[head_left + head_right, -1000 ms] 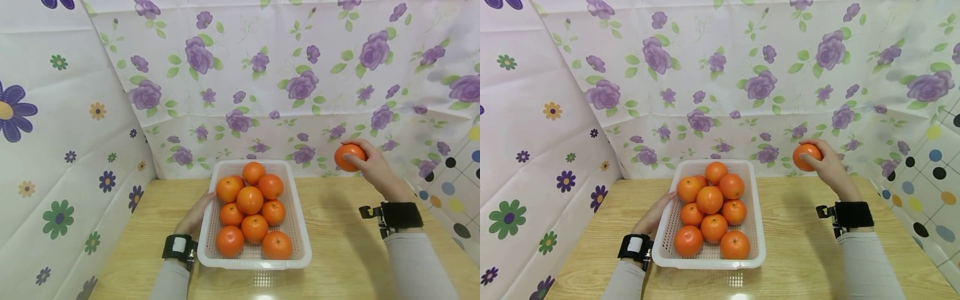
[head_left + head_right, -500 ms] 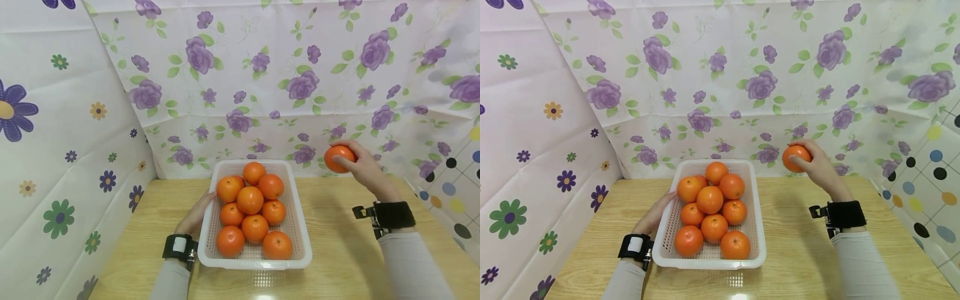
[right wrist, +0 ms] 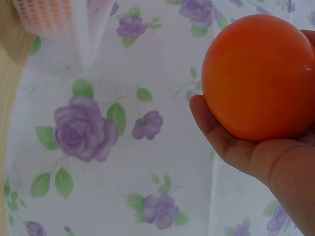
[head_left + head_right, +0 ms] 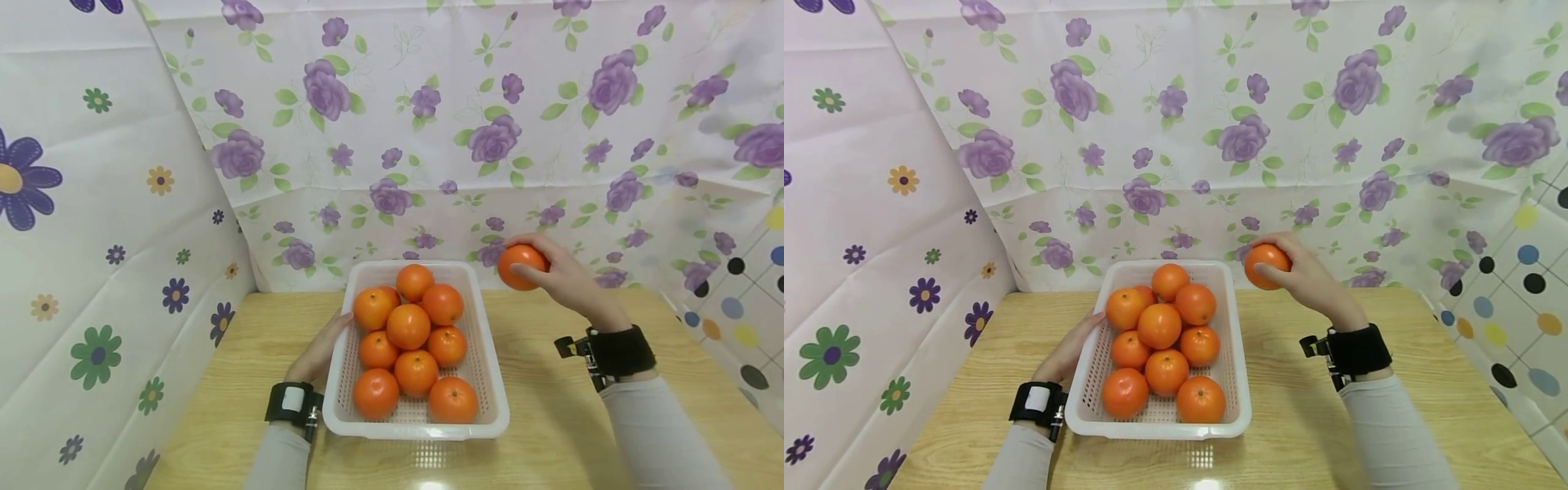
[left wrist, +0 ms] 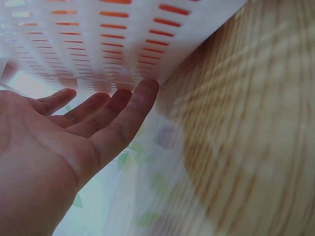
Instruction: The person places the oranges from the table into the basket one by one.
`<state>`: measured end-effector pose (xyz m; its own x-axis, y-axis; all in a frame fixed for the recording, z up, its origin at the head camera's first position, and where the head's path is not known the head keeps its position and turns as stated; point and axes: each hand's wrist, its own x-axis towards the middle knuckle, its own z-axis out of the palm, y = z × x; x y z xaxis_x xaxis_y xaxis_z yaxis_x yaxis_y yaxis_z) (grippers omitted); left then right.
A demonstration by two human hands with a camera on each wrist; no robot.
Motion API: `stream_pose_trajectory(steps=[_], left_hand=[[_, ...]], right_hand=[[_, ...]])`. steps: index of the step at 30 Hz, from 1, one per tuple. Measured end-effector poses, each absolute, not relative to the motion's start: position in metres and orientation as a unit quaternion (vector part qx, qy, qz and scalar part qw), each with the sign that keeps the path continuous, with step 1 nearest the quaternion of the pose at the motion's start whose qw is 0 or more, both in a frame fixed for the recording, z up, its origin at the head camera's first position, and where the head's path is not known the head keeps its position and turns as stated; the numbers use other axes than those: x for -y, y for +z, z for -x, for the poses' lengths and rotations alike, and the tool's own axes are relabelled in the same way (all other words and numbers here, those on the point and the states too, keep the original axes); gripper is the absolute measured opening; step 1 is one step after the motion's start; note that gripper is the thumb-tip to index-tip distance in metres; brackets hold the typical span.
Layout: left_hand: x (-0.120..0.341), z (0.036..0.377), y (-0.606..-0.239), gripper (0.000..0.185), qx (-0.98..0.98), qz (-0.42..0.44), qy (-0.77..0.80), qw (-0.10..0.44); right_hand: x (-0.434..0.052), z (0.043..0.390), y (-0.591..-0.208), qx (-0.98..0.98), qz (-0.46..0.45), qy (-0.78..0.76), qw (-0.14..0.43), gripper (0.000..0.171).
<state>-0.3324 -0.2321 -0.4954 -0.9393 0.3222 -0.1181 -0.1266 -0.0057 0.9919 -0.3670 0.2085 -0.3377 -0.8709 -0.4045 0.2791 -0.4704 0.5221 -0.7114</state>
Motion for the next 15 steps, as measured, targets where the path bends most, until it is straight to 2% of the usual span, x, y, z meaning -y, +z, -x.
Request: stream_pose_trajectory(steps=[15], left_hand=[[0.232,0.331,-0.493,0.066,-0.692,-0.075,0.701,0.155]], right_hand=[[-0.161,0.367,-0.348,0.839,-0.345,0.421,0.011,0.034]])
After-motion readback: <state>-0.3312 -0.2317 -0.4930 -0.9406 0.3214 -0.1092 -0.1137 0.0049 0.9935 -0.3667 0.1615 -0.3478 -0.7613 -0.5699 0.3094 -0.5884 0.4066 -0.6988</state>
